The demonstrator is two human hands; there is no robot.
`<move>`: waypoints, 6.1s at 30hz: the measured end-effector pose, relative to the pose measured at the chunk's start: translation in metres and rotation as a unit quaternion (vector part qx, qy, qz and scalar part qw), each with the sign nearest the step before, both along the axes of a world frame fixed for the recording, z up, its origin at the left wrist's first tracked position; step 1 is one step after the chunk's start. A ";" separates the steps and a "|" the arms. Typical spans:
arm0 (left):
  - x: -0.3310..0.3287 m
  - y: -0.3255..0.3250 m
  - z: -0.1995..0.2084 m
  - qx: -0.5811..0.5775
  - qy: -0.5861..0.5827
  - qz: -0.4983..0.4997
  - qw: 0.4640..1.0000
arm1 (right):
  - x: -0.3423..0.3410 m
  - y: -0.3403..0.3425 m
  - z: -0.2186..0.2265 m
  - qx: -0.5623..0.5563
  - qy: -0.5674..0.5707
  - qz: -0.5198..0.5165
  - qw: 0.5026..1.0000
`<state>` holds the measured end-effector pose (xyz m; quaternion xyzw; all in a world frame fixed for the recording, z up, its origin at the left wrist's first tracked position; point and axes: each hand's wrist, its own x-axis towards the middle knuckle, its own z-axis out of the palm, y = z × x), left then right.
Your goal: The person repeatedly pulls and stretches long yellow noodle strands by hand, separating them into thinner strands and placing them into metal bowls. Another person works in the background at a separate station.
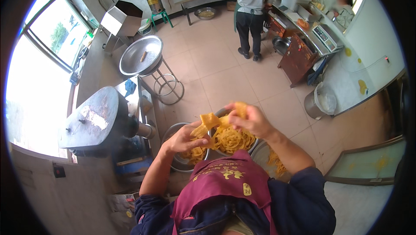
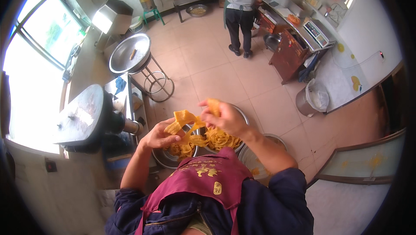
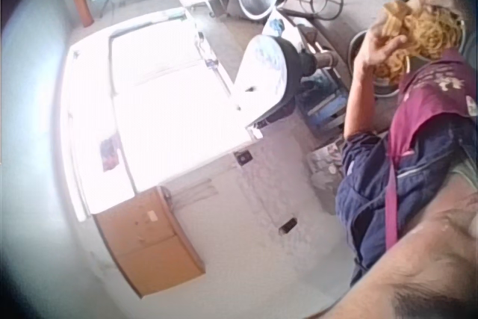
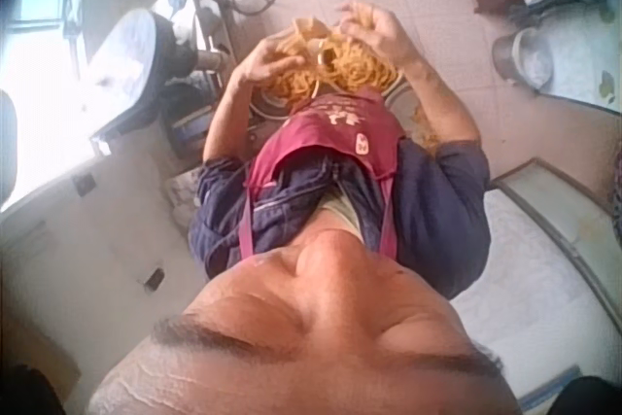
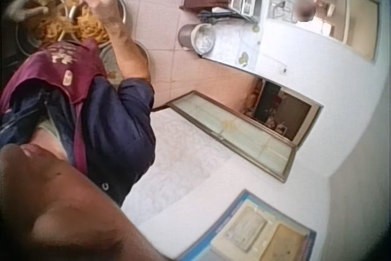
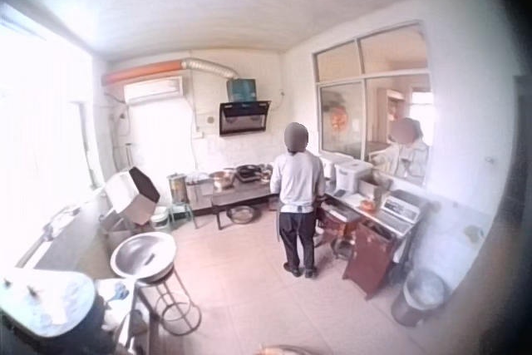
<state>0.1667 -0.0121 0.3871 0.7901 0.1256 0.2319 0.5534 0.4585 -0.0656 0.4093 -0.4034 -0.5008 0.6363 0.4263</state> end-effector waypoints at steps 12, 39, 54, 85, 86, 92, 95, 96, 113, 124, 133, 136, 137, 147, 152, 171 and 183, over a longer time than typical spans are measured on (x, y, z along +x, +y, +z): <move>0.047 -0.020 0.014 0.238 0.125 -0.032 0.963 | -0.020 -0.001 -0.008 0.140 -0.255 -0.005 0.957; 0.049 -0.021 0.025 -0.102 0.180 -0.150 0.967 | -0.001 -0.005 -0.039 0.122 -0.133 0.049 0.982; -0.027 -0.018 -0.022 -0.276 0.051 0.031 0.959 | 0.094 -0.007 -0.042 -0.089 0.157 -0.083 0.980; -0.133 -0.041 -0.142 -0.390 -0.310 0.014 0.867 | 0.193 -0.027 -0.079 -0.036 0.301 -0.055 0.951; -0.139 -0.041 -0.146 -0.372 -0.294 -0.005 0.881 | 0.193 -0.028 -0.081 -0.038 0.316 -0.063 0.946; -0.108 -0.057 -0.143 -0.492 -0.243 -0.087 0.831 | 0.172 -0.035 -0.065 0.034 0.204 -0.060 0.977; -0.085 -0.052 -0.138 -0.576 -0.154 -0.094 0.797 | 0.140 -0.032 -0.037 0.096 0.106 -0.002 0.990; -0.076 -0.049 -0.132 -0.571 -0.160 -0.102 0.799 | 0.130 -0.030 -0.026 0.121 0.098 0.014 0.988; 0.072 -0.042 -0.036 -0.375 -0.190 0.081 0.904 | 0.062 -0.020 0.013 0.131 0.054 0.109 0.984; 0.093 -0.029 -0.013 -0.225 -0.025 0.152 0.962 | 0.025 -0.013 0.027 0.215 -0.085 0.197 0.953; 0.063 -0.019 -0.041 -0.445 -0.076 0.155 0.879 | 0.048 -0.032 0.026 0.231 0.037 0.094 0.968; 0.049 -0.011 -0.076 -0.526 -0.127 0.152 0.827 | 0.056 -0.041 0.032 0.245 0.049 0.069 0.966; 0.047 -0.011 -0.085 -0.545 -0.127 0.162 0.813 | 0.056 -0.043 0.034 0.247 0.049 0.064 0.966; 0.021 0.000 -0.177 -0.659 -0.144 0.277 0.685 | 0.070 -0.053 0.051 0.277 0.233 0.060 0.930; 0.020 -0.007 -0.179 -0.656 -0.147 0.302 0.676 | 0.076 -0.058 0.046 0.252 0.211 0.042 0.944; 0.009 -0.021 -0.217 -0.650 -0.243 0.268 0.668 | 0.011 -0.010 0.090 0.333 -0.031 0.090 0.938; -0.046 -0.045 -0.245 -0.485 -0.147 0.272 0.818 | 0.088 0.008 0.136 0.302 0.317 -0.007 0.899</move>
